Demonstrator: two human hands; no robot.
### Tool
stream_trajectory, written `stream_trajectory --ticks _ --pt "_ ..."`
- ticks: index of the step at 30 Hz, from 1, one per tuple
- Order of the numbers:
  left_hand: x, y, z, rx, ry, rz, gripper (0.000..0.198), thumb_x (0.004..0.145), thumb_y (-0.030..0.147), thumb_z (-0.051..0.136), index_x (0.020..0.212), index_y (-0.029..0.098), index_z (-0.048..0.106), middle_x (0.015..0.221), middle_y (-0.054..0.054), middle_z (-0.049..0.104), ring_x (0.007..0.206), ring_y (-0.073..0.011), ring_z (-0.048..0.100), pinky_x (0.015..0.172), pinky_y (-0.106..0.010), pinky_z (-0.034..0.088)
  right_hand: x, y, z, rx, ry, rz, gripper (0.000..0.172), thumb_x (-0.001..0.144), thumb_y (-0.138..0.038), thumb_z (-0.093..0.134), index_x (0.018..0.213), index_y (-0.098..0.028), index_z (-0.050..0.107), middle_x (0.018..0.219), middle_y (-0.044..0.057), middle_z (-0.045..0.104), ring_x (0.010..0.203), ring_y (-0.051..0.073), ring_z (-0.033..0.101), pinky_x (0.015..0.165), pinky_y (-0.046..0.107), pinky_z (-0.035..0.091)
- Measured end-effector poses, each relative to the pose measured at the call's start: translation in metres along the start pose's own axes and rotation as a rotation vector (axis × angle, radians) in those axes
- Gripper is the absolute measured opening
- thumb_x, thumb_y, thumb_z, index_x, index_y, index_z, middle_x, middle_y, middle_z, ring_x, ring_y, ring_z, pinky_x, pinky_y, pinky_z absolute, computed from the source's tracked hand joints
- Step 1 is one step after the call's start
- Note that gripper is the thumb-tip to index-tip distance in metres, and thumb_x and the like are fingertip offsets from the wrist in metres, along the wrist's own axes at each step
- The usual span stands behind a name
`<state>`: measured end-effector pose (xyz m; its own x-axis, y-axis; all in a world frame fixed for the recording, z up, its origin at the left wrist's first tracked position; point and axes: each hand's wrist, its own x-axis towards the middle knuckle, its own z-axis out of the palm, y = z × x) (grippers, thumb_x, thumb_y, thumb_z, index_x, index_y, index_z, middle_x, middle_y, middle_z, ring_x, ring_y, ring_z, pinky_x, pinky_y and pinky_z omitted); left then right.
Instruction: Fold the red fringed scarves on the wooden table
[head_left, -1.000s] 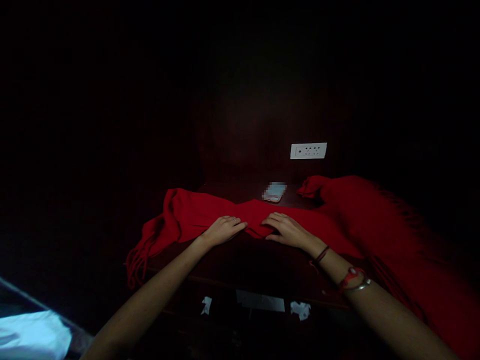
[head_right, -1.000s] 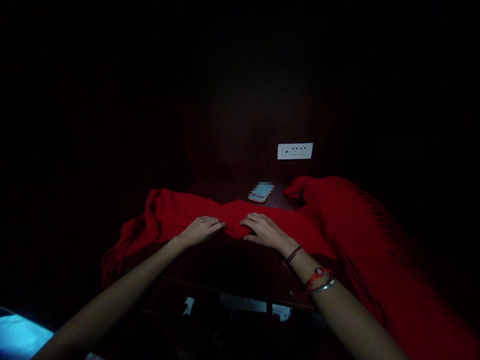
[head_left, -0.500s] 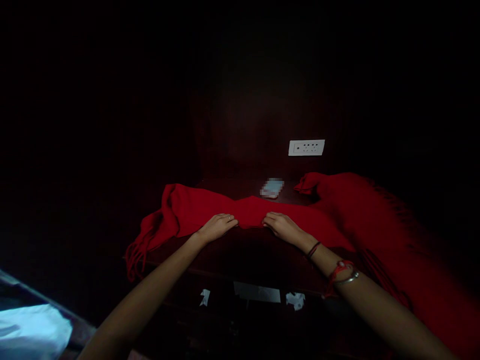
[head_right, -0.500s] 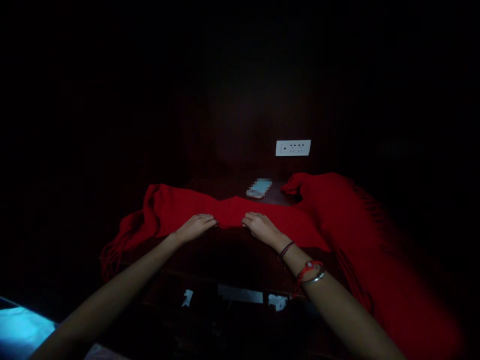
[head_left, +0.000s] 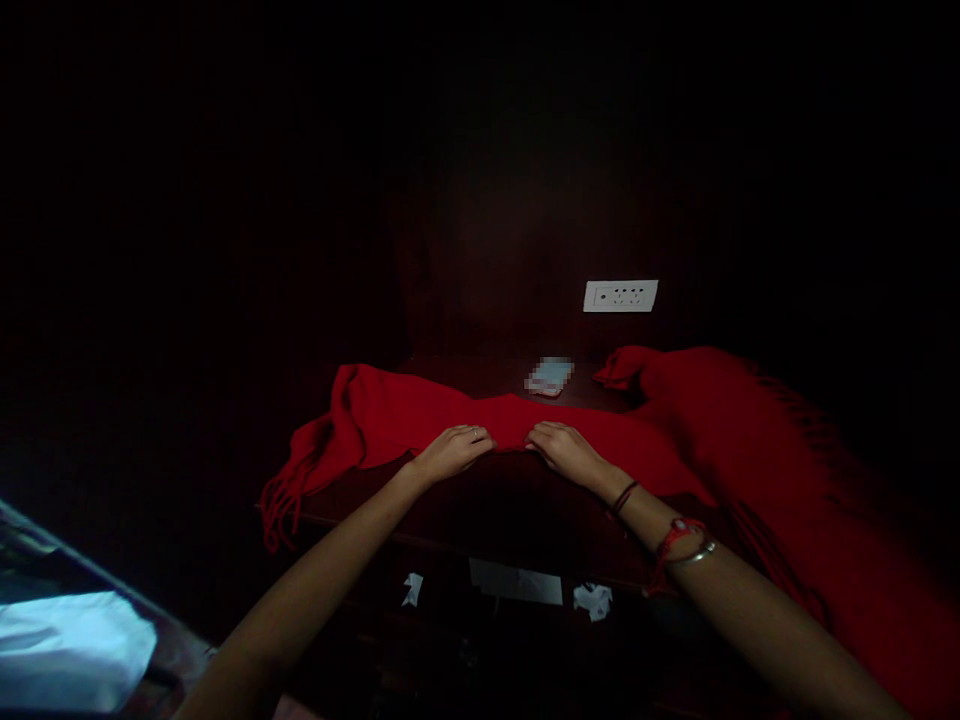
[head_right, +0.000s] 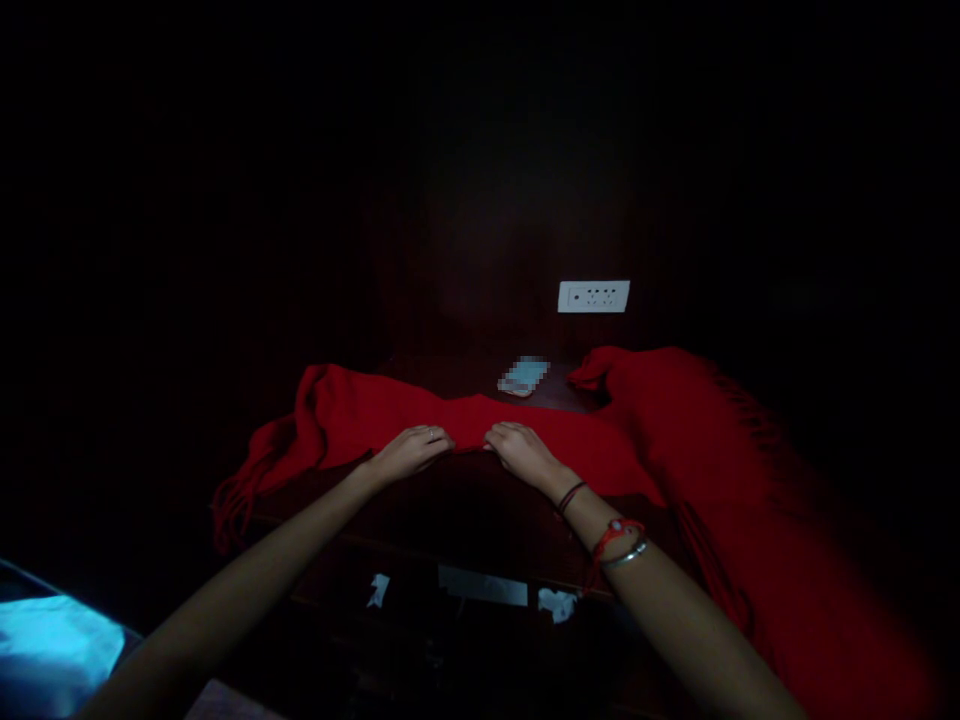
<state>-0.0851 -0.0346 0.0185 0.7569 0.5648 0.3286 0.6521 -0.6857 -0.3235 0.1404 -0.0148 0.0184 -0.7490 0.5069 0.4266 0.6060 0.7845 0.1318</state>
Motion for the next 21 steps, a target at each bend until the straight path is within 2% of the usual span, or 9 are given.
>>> stream_trajectory --ticks 4,7,12,18,21 --pt "-0.003 -0.002 -0.001 -0.105 0.036 -0.080 0.021 0.086 0.023 0.032 0.091 0.018 0.052 0.082 -0.002 0.051 0.074 -0.0108 0.048 0.067 -0.020 0.038 0.000 0.000 0.000 0.022 -0.014 -0.011 0.023 0.084 -0.023 0.034 0.076 -0.015 0.054 0.074 0.005 0.055 0.069 0.013 0.048 0.065 0.024 0.035" --pt "-0.003 -0.001 -0.005 -0.153 0.035 -0.096 0.023 0.086 0.026 0.032 0.087 0.017 0.053 0.080 -0.003 0.050 0.076 -0.0113 0.048 0.070 -0.022 0.038 -0.001 -0.001 -0.002 0.036 -0.015 -0.017 0.025 0.084 -0.024 0.033 0.078 -0.015 0.055 0.075 0.005 0.055 0.070 0.013 0.048 0.066 0.024 0.036" --pt "-0.002 0.004 -0.005 -0.259 0.001 -0.080 0.021 0.085 0.024 0.032 0.092 0.016 0.050 0.094 -0.004 0.052 0.088 -0.0119 0.049 0.079 -0.023 0.038 -0.002 -0.006 -0.004 0.060 0.013 -0.082 0.022 0.083 -0.025 0.036 0.092 -0.018 0.054 0.083 0.005 0.055 0.079 0.014 0.048 0.072 0.025 0.035" --pt "-0.006 -0.003 0.002 -0.333 -0.096 -0.140 0.029 0.085 0.031 0.031 0.107 0.015 0.041 0.111 -0.008 0.049 0.108 -0.0167 0.040 0.089 -0.031 0.032 -0.002 -0.005 -0.001 0.021 -0.015 -0.100 0.023 0.083 -0.026 0.035 0.076 -0.016 0.056 0.073 0.004 0.055 0.070 0.013 0.048 0.068 0.024 0.034" --pt "-0.005 -0.012 -0.001 -0.373 -0.161 -0.229 0.036 0.085 0.039 0.028 0.111 0.016 0.037 0.112 -0.008 0.048 0.105 -0.0169 0.043 0.088 -0.034 0.033 -0.002 -0.005 -0.001 0.031 -0.032 -0.104 0.024 0.084 -0.025 0.035 0.075 -0.016 0.055 0.072 0.004 0.055 0.068 0.012 0.048 0.066 0.023 0.034"
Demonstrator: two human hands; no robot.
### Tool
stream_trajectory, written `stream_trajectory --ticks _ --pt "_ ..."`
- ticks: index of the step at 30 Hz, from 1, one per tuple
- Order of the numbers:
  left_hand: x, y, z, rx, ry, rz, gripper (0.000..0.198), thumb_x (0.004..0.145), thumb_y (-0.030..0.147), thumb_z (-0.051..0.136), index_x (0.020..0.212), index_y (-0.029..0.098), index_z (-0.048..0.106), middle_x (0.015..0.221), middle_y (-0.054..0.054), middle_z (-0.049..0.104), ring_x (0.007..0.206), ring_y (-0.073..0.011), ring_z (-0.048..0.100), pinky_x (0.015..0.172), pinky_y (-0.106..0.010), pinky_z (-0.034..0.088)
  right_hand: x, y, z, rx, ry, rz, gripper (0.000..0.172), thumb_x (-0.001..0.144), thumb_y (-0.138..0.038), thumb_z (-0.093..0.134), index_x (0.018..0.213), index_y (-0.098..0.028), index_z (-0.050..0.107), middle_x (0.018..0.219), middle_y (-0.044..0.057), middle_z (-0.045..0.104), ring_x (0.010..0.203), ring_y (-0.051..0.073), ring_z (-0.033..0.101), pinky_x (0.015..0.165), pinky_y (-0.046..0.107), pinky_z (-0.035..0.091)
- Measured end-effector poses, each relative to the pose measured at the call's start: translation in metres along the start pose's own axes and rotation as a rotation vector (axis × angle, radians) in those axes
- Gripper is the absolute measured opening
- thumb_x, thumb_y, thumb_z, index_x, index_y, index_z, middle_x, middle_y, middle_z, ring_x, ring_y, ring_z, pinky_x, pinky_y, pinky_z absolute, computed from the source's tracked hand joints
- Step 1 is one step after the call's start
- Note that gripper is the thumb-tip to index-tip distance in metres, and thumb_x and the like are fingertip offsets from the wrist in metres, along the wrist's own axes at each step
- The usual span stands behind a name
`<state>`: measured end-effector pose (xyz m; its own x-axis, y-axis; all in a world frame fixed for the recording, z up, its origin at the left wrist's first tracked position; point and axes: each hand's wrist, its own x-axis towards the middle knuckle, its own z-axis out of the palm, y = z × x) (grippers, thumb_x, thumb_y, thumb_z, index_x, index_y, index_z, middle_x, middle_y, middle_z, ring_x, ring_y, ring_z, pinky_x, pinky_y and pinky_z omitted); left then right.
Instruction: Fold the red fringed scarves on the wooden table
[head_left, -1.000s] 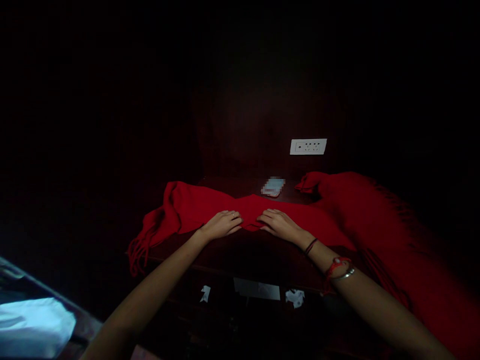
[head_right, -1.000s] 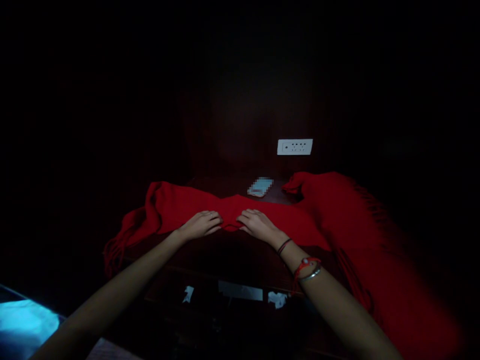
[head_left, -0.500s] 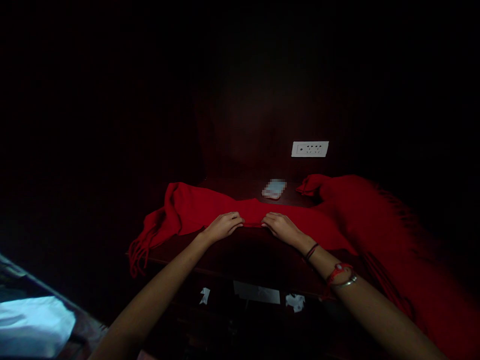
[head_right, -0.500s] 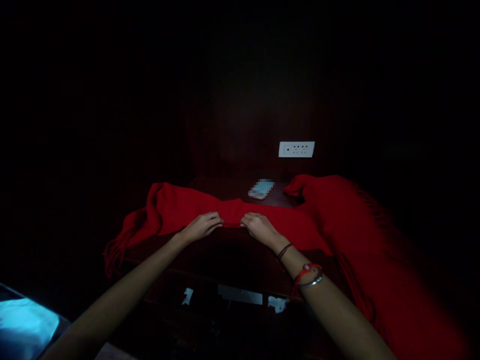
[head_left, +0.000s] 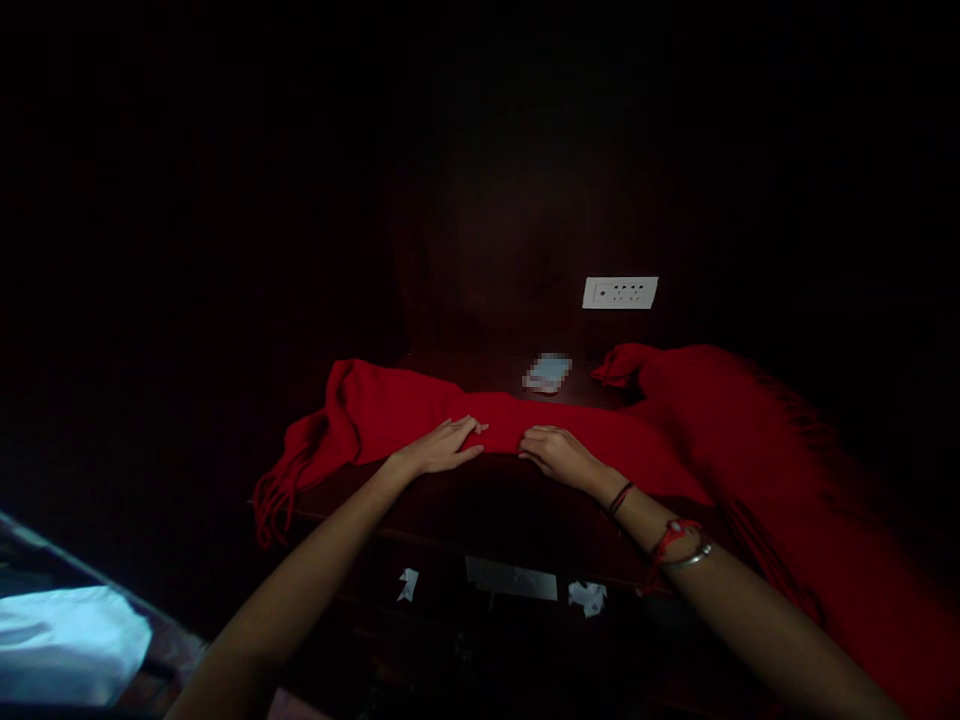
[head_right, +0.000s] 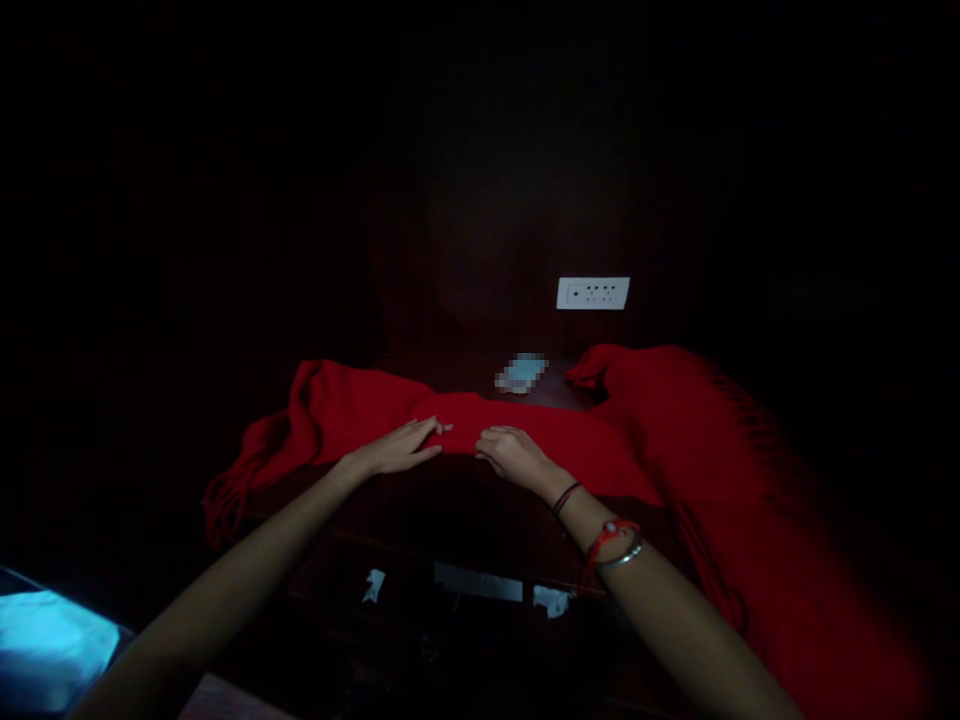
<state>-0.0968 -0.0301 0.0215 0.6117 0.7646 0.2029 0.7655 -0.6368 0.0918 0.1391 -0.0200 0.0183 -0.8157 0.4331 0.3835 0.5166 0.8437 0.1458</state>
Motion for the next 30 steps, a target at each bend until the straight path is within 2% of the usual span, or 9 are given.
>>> stream_trajectory --ticks 3,5,8,10,15,17,22,26,30 --pt "0.010 -0.004 -0.008 -0.060 -0.078 -0.066 0.039 0.088 0.037 0.013 0.116 0.021 0.034 0.119 -0.005 0.044 0.106 -0.0144 0.042 0.088 -0.035 0.032 0.000 -0.001 -0.001 0.011 -0.023 0.006 0.024 0.083 -0.025 0.036 0.074 -0.015 0.056 0.071 0.004 0.054 0.068 0.012 0.048 0.065 0.023 0.035" --pt "0.023 -0.004 -0.009 -0.040 -0.134 -0.119 0.044 0.088 0.036 0.008 0.119 0.022 0.035 0.125 -0.006 0.039 0.112 -0.0172 0.037 0.088 -0.038 0.031 0.000 -0.001 -0.001 0.023 -0.034 0.001 0.024 0.083 -0.026 0.037 0.074 -0.016 0.057 0.071 0.004 0.055 0.069 0.012 0.049 0.067 0.023 0.036" --pt "0.043 -0.007 -0.004 0.021 -0.243 -0.205 0.045 0.085 0.045 0.014 0.122 0.029 0.035 0.131 -0.005 0.030 0.118 -0.0271 0.027 0.086 -0.051 0.026 -0.001 -0.001 0.000 0.072 -0.023 -0.019 0.022 0.082 -0.026 0.039 0.076 -0.016 0.058 0.077 0.004 0.056 0.073 0.012 0.050 0.072 0.025 0.037" --pt "0.053 -0.012 0.001 0.031 -0.303 -0.242 0.046 0.082 0.051 0.019 0.125 0.035 0.027 0.134 -0.004 0.022 0.119 -0.0325 0.021 0.085 -0.057 0.022 -0.002 -0.001 0.002 0.117 -0.008 -0.038 0.020 0.082 -0.025 0.040 0.079 -0.017 0.058 0.081 0.005 0.057 0.079 0.012 0.050 0.076 0.026 0.037" --pt "0.061 -0.032 0.007 0.040 -0.355 -0.243 0.058 0.075 0.061 0.025 0.127 0.038 0.016 0.137 -0.004 0.014 0.120 -0.0362 0.015 0.087 -0.057 0.017 -0.002 0.000 0.007 0.218 -0.015 -0.074 0.022 0.083 -0.024 0.036 0.085 -0.017 0.057 0.085 0.005 0.059 0.099 0.014 0.048 0.091 0.035 0.029" --pt "0.057 -0.035 0.007 0.062 -0.294 -0.205 0.055 0.077 0.057 0.026 0.127 0.036 0.019 0.136 -0.003 0.017 0.120 -0.0343 0.016 0.088 -0.055 0.017 -0.001 -0.001 0.009 0.261 -0.024 -0.066 0.025 0.085 -0.024 0.033 0.089 -0.016 0.057 0.090 0.005 0.059 0.097 0.013 0.049 0.090 0.032 0.031" --pt "0.030 -0.015 0.000 0.170 0.096 0.043 0.035 0.084 0.034 0.032 0.114 0.021 0.044 0.119 -0.007 0.042 0.111 -0.0195 0.035 0.092 -0.037 0.025 0.000 0.000 0.011 0.304 0.019 -0.015 0.027 0.083 -0.026 0.037 0.100 -0.017 0.055 0.103 0.006 0.056 0.097 0.013 0.049 0.087 0.027 0.036" --pt "0.007 0.005 -0.006 0.225 0.058 0.210 0.030 0.081 0.036 0.038 0.104 0.021 0.049 0.099 -0.004 0.050 0.090 -0.0147 0.048 0.080 -0.027 0.037 -0.002 0.004 0.009 0.256 0.011 -0.018 0.026 0.081 -0.025 0.039 0.099 -0.017 0.056 0.100 0.006 0.057 0.094 0.014 0.050 0.085 0.027 0.038" --pt "0.009 0.004 -0.008 0.290 0.013 0.183 0.030 0.080 0.017 0.038 0.109 0.022 0.045 0.097 -0.003 0.053 0.087 -0.0145 0.050 0.073 -0.024 0.039 -0.004 0.008 0.004 0.121 0.004 -0.014 0.022 0.081 -0.022 0.039 0.091 -0.016 0.058 0.087 0.007 0.059 0.084 0.015 0.052 0.080 0.030 0.038"
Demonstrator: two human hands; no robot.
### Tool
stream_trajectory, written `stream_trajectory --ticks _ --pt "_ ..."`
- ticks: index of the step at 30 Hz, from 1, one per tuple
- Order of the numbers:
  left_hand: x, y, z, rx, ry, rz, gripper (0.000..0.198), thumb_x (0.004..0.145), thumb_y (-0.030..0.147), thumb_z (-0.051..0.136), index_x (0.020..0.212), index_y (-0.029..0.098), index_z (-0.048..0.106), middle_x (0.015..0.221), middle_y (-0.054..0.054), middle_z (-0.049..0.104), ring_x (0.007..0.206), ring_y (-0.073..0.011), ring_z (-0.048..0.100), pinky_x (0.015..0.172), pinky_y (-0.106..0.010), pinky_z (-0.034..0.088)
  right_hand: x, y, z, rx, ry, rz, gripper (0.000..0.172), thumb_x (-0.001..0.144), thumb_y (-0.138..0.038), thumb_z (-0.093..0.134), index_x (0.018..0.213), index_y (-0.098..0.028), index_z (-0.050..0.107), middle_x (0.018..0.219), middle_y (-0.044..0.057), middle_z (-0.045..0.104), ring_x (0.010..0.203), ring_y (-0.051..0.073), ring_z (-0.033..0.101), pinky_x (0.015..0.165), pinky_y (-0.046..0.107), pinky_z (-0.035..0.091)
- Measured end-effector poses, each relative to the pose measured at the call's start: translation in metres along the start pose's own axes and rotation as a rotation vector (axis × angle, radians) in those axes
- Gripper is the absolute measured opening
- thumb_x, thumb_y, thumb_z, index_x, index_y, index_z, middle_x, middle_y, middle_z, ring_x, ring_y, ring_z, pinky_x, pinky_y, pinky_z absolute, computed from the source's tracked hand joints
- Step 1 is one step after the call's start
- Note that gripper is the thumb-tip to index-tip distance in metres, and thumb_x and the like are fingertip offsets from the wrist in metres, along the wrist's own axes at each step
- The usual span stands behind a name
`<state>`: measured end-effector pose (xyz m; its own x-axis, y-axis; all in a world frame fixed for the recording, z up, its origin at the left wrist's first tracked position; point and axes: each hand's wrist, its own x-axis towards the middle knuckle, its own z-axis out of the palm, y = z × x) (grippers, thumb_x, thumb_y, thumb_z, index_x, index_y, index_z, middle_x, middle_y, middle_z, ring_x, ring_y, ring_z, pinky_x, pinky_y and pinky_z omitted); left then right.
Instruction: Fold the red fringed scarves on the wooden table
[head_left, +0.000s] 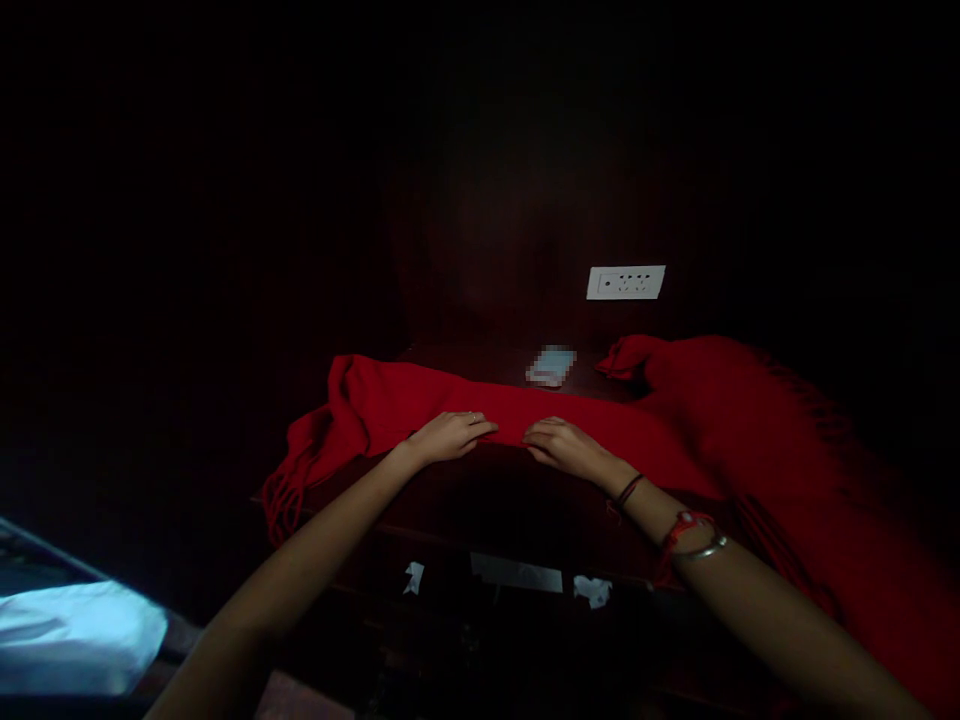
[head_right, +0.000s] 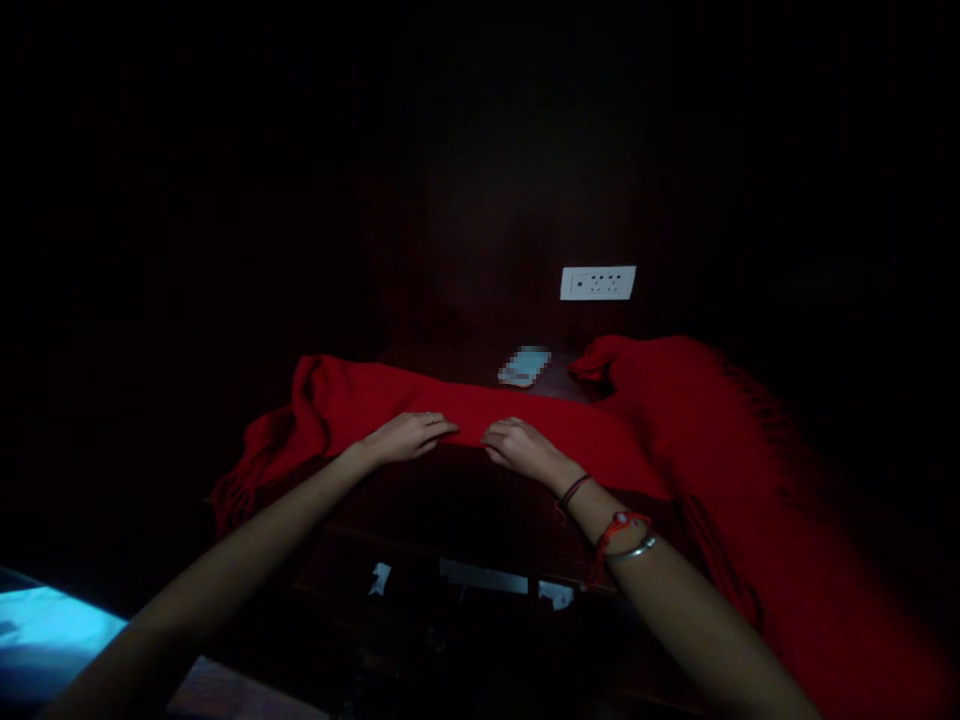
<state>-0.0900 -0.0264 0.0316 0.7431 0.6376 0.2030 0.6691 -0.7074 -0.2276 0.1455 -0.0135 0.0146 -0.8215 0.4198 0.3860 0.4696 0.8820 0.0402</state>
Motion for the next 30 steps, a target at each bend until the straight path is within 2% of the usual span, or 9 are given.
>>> stream_trajectory --ticks 4,6,9,11,14,19,22,26,30 --pt "0.015 -0.008 -0.002 -0.048 0.009 -0.049 0.031 0.076 0.012 0.040 0.105 0.020 0.046 0.093 -0.002 0.055 0.083 -0.0146 0.052 0.072 -0.024 0.039 0.000 0.004 -0.004 -0.010 0.079 0.123 0.024 0.081 -0.020 0.037 0.092 -0.015 0.058 0.082 0.007 0.060 0.077 0.014 0.053 0.072 0.027 0.040" --pt "0.022 -0.006 -0.004 -0.089 0.047 -0.070 0.025 0.078 0.020 0.042 0.102 0.019 0.047 0.092 -0.002 0.055 0.082 -0.0145 0.052 0.071 -0.024 0.040 0.001 0.006 -0.004 0.065 0.176 0.235 0.023 0.081 -0.021 0.038 0.090 -0.014 0.058 0.083 0.007 0.061 0.076 0.014 0.055 0.071 0.024 0.041" --pt "0.028 0.003 -0.004 -0.061 0.120 -0.085 0.033 0.076 0.038 0.045 0.102 0.018 0.046 0.096 -0.004 0.053 0.087 -0.0172 0.051 0.071 -0.025 0.041 0.003 0.011 -0.006 0.195 0.323 0.392 0.020 0.079 -0.022 0.042 0.085 -0.015 0.060 0.084 0.006 0.063 0.077 0.013 0.056 0.072 0.024 0.041" --pt "0.029 0.007 0.000 0.012 0.141 -0.102 0.032 0.078 0.037 0.043 0.104 0.018 0.045 0.099 -0.006 0.052 0.088 -0.0180 0.051 0.070 -0.026 0.041 0.005 0.014 -0.008 0.266 0.383 0.467 0.018 0.078 -0.022 0.044 0.083 -0.015 0.060 0.083 0.005 0.064 0.075 0.014 0.057 0.071 0.024 0.041" --pt "0.028 0.004 0.006 0.068 0.156 -0.159 0.026 0.084 0.025 0.035 0.107 0.018 0.043 0.097 -0.006 0.055 0.086 -0.0166 0.053 0.070 -0.025 0.041 0.006 0.017 -0.010 0.339 0.406 0.516 0.018 0.077 -0.023 0.045 0.081 -0.016 0.061 0.080 0.003 0.064 0.072 0.014 0.057 0.068 0.024 0.042" --pt "0.024 -0.005 0.009 -0.007 0.164 -0.172 0.027 0.085 0.029 0.034 0.106 0.016 0.044 0.096 -0.007 0.058 0.085 -0.0165 0.055 0.072 -0.025 0.040 0.004 0.022 -0.008 0.358 0.384 0.571 0.018 0.076 -0.024 0.045 0.080 -0.016 0.061 0.076 0.003 0.064 0.069 0.015 0.057 0.064 0.025 0.042" --pt "0.023 -0.002 0.009 -0.037 0.125 -0.171 0.023 0.085 0.027 0.033 0.101 0.017 0.046 0.089 -0.006 0.060 0.080 -0.0164 0.056 0.068 -0.024 0.041 0.003 0.021 -0.006 0.290 0.346 0.511 0.020 0.077 -0.022 0.043 0.087 -0.014 0.059 0.085 0.006 0.063 0.078 0.015 0.056 0.072 0.026 0.041" --pt "0.022 0.002 0.008 -0.078 0.119 -0.205 0.022 0.085 0.030 0.032 0.096 0.019 0.048 0.082 -0.004 0.059 0.075 -0.0163 0.056 0.064 -0.024 0.040 0.009 0.010 -0.007 0.114 0.223 0.259 0.030 0.076 -0.027 0.048 0.103 -0.015 0.052 0.101 0.008 0.055 0.095 0.017 0.048 0.083 0.030 0.036" --pt "0.019 0.001 0.006 -0.144 0.151 -0.193 0.018 0.084 0.029 0.035 0.090 0.018 0.049 0.080 -0.003 0.057 0.074 -0.0143 0.054 0.065 -0.022 0.039 0.025 0.000 -0.005 -0.003 0.091 0.213 0.021 0.076 -0.024 0.049 0.094 -0.016 0.056 0.090 0.007 0.058 0.087 0.016 0.050 0.078 0.027 0.037"
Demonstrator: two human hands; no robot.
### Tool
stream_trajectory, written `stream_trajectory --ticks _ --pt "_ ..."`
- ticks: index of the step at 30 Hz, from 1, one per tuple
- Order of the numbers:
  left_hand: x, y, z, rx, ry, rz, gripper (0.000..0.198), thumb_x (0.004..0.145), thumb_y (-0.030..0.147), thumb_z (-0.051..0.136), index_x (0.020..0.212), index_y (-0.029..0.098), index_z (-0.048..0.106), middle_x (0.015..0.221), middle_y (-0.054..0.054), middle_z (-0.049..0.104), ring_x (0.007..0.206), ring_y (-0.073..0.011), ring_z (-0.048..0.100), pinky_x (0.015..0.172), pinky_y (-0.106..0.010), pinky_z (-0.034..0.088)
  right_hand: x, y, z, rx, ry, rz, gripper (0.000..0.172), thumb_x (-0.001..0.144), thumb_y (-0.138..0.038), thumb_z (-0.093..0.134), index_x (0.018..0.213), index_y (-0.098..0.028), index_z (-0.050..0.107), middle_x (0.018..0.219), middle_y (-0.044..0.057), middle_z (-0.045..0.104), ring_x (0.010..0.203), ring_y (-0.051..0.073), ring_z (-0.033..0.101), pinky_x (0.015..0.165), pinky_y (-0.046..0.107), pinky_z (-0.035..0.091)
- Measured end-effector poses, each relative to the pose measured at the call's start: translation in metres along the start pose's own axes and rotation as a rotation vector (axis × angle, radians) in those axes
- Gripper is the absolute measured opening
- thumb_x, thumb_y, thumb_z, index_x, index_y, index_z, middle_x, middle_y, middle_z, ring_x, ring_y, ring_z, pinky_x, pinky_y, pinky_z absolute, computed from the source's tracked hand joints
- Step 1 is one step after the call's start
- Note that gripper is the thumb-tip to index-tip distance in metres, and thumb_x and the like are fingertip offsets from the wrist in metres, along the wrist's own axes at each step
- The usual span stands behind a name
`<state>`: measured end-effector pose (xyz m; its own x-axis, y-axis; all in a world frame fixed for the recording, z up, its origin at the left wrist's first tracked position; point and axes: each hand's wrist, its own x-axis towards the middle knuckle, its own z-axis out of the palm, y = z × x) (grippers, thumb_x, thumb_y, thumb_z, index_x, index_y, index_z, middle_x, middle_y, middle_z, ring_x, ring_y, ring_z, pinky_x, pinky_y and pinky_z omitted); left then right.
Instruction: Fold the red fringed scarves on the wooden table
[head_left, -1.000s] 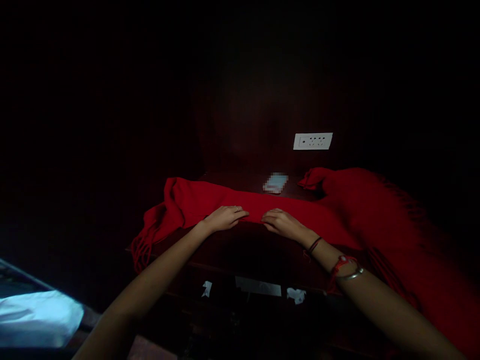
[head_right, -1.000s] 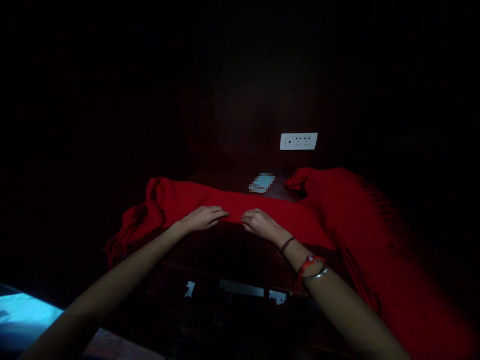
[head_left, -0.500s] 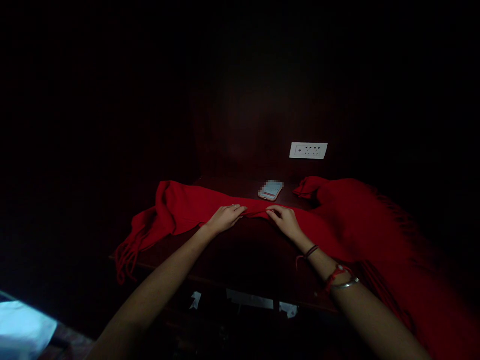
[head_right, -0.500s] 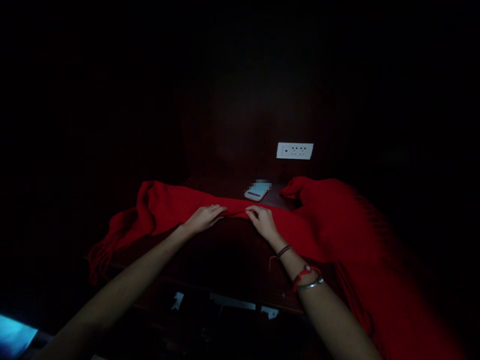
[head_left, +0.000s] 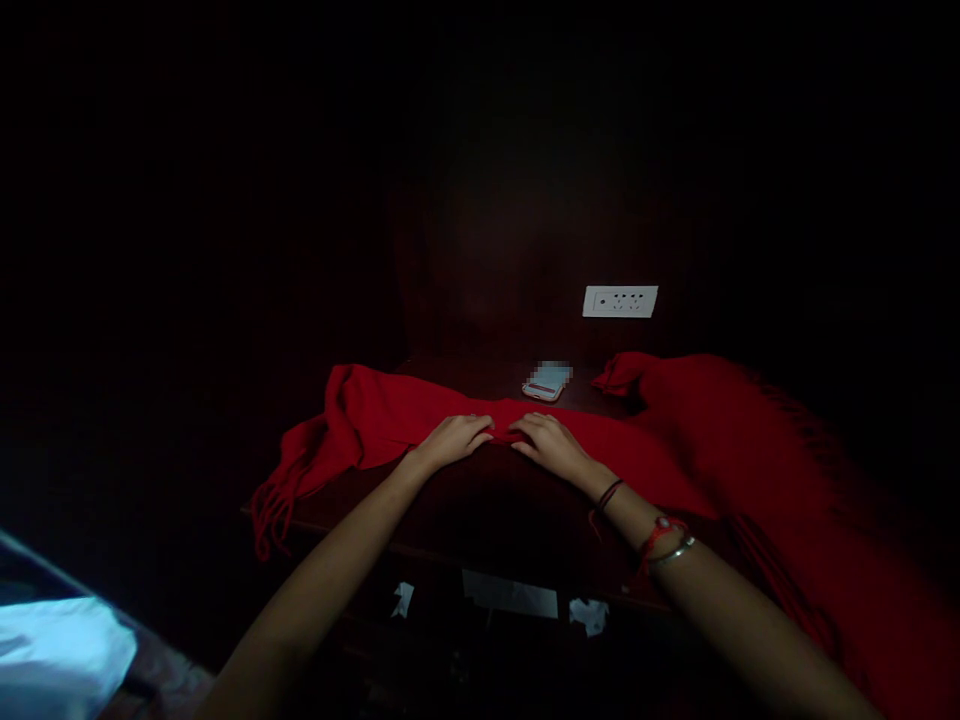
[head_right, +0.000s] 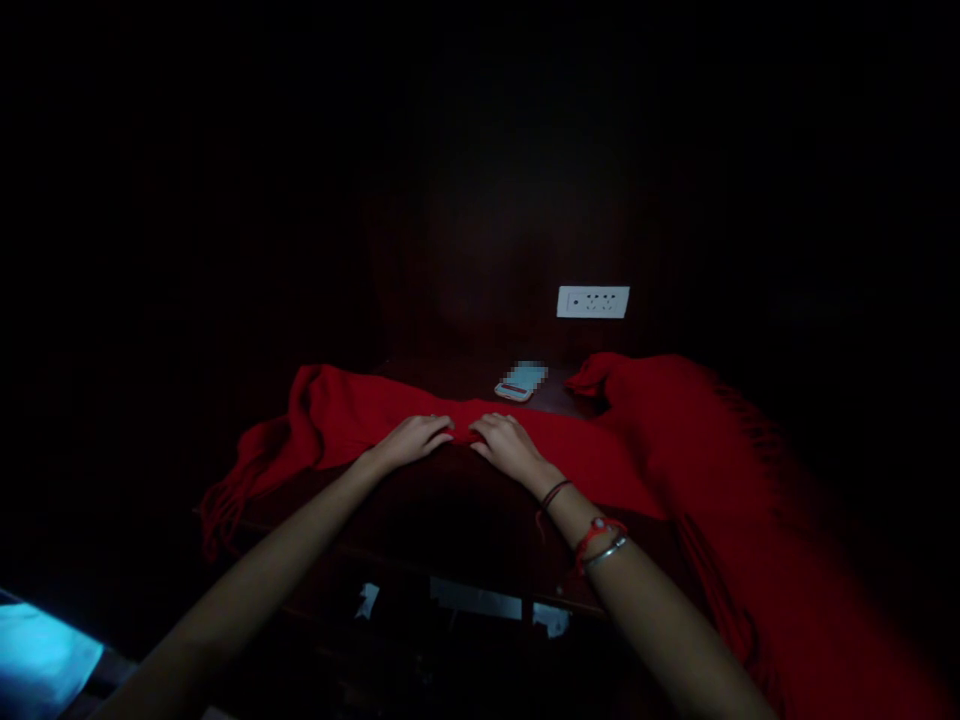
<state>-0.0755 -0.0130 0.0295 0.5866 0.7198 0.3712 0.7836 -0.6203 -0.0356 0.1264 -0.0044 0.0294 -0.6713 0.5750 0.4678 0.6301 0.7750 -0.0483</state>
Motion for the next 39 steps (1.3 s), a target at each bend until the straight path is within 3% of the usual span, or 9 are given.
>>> stream_trajectory --ticks 5,9,16,19,22,25,30,33,39 --pt "-0.002 -0.011 -0.002 -0.020 0.103 0.006 0.015 0.082 0.028 0.042 0.084 0.015 0.050 0.084 -0.004 0.054 0.078 -0.0137 0.051 0.069 -0.022 0.038 0.011 -0.001 0.004 0.000 0.009 0.095 0.018 0.081 -0.023 0.041 0.082 -0.015 0.058 0.078 0.005 0.059 0.074 0.013 0.053 0.066 0.021 0.037" --pt "-0.001 -0.014 -0.001 -0.004 0.063 0.002 0.020 0.084 0.029 0.037 0.083 0.016 0.052 0.078 -0.003 0.056 0.073 -0.0133 0.051 0.066 -0.021 0.038 0.008 0.005 0.007 -0.047 -0.009 0.140 0.024 0.083 -0.027 0.038 0.078 -0.016 0.058 0.074 0.005 0.059 0.069 0.013 0.053 0.062 0.021 0.036" --pt "0.003 -0.008 -0.004 0.058 0.006 0.055 0.025 0.085 0.030 0.034 0.081 0.017 0.055 0.077 -0.003 0.057 0.074 -0.0136 0.052 0.068 -0.022 0.037 0.010 -0.001 0.005 -0.100 0.065 0.009 0.024 0.079 -0.027 0.045 0.099 -0.017 0.053 0.090 0.005 0.058 0.086 0.016 0.050 0.075 0.026 0.033" --pt "0.004 -0.009 -0.004 0.075 0.014 0.049 0.027 0.085 0.031 0.033 0.079 0.016 0.055 0.075 -0.003 0.057 0.072 -0.0135 0.052 0.066 -0.021 0.037 0.012 -0.004 0.005 -0.111 0.029 -0.019 0.017 0.079 -0.026 0.046 0.087 -0.016 0.057 0.081 0.005 0.059 0.079 0.015 0.051 0.073 0.026 0.034" --pt "0.004 -0.012 -0.003 0.084 0.027 0.005 0.031 0.085 0.033 0.031 0.075 0.015 0.054 0.071 -0.003 0.057 0.068 -0.0135 0.052 0.063 -0.022 0.037 0.013 -0.005 0.007 -0.084 0.035 0.037 0.021 0.082 -0.027 0.040 0.078 -0.016 0.057 0.075 0.005 0.059 0.072 0.014 0.052 0.069 0.024 0.034" --pt "0.004 -0.011 -0.004 0.093 0.027 -0.024 0.032 0.085 0.034 0.030 0.075 0.015 0.054 0.069 -0.003 0.056 0.066 -0.0137 0.052 0.062 -0.022 0.037 0.012 -0.003 0.011 -0.063 0.054 0.106 0.025 0.083 -0.028 0.037 0.077 -0.015 0.057 0.075 0.005 0.060 0.070 0.013 0.052 0.067 0.023 0.034" --pt "0.002 -0.006 -0.007 0.009 0.058 0.078 0.024 0.082 0.035 0.040 0.086 0.015 0.053 0.084 -0.004 0.055 0.078 -0.0141 0.051 0.068 -0.022 0.039 0.010 0.000 0.013 -0.005 0.050 0.148 0.024 0.083 -0.029 0.038 0.076 -0.016 0.056 0.075 0.004 0.060 0.069 0.012 0.052 0.064 0.021 0.034" --pt "0.001 -0.006 -0.007 -0.039 0.103 0.068 0.021 0.083 0.030 0.039 0.087 0.015 0.054 0.085 -0.004 0.056 0.080 -0.0132 0.051 0.071 -0.021 0.038 0.010 0.001 0.011 0.032 0.045 0.167 0.022 0.082 -0.029 0.040 0.076 -0.015 0.056 0.075 0.004 0.059 0.069 0.012 0.052 0.064 0.021 0.035" --pt "0.004 -0.008 -0.002 -0.029 0.053 0.046 0.023 0.084 0.028 0.036 0.085 0.016 0.056 0.082 -0.003 0.059 0.078 -0.0134 0.053 0.072 -0.022 0.039 0.013 -0.007 0.005 -0.021 0.073 0.067 0.016 0.078 -0.026 0.047 0.087 -0.016 0.056 0.083 0.005 0.059 0.080 0.015 0.051 0.072 0.026 0.033"
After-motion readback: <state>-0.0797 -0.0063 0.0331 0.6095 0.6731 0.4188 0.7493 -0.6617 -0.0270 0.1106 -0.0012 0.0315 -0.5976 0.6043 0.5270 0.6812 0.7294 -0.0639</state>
